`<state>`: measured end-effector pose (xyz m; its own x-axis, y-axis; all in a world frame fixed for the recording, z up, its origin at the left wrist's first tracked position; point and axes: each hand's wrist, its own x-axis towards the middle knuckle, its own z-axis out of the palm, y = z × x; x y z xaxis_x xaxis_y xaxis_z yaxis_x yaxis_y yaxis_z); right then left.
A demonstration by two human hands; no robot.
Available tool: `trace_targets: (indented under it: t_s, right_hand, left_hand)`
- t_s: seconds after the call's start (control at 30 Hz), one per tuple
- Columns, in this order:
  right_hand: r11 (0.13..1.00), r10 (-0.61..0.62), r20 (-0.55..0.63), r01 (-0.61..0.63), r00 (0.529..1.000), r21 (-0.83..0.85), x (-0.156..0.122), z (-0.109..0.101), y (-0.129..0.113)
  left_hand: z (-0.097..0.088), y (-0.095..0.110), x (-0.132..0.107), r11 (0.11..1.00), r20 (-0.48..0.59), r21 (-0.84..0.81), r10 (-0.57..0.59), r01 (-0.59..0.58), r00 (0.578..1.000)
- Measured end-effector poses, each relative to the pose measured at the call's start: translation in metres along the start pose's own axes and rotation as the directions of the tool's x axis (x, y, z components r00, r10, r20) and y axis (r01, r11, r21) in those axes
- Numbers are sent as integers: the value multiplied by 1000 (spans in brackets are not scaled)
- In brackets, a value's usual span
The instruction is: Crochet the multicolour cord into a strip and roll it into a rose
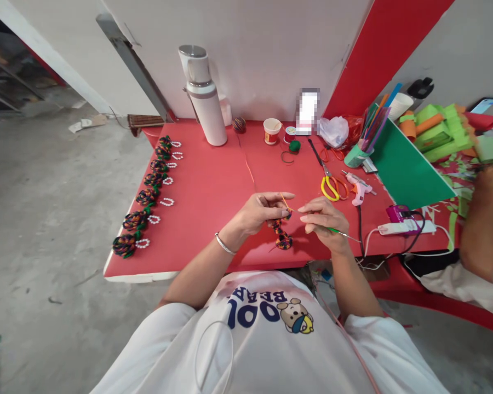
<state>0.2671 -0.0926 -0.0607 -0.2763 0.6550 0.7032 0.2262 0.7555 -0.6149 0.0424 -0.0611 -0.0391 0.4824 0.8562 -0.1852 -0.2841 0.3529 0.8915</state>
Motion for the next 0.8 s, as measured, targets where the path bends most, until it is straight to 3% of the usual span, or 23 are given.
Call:
trace_targets:
  t_s: [0.3, 0.57, 0.7, 0.8]
  right_hand:
    - [999, 0, 149, -5, 989, 34, 16, -16, -10]
    - [990, 35, 160, -56, 987, 130, 16, -18, -7]
    - [954, 151, 21, -151, 988, 260, 2, 4, 2]
    - [926, 294, -164, -238, 942, 293, -11, 33, 3]
  left_hand:
    - [-6, 7, -1, 998, 91, 53, -26, 22, 995]
    - [-9, 9, -2, 998, 129, 31, -67, 63, 989]
    - [-2, 7, -1, 999, 92, 45, 2, -6, 996]
    - [6, -1, 1, 992, 25, 50, 114, -115, 993]
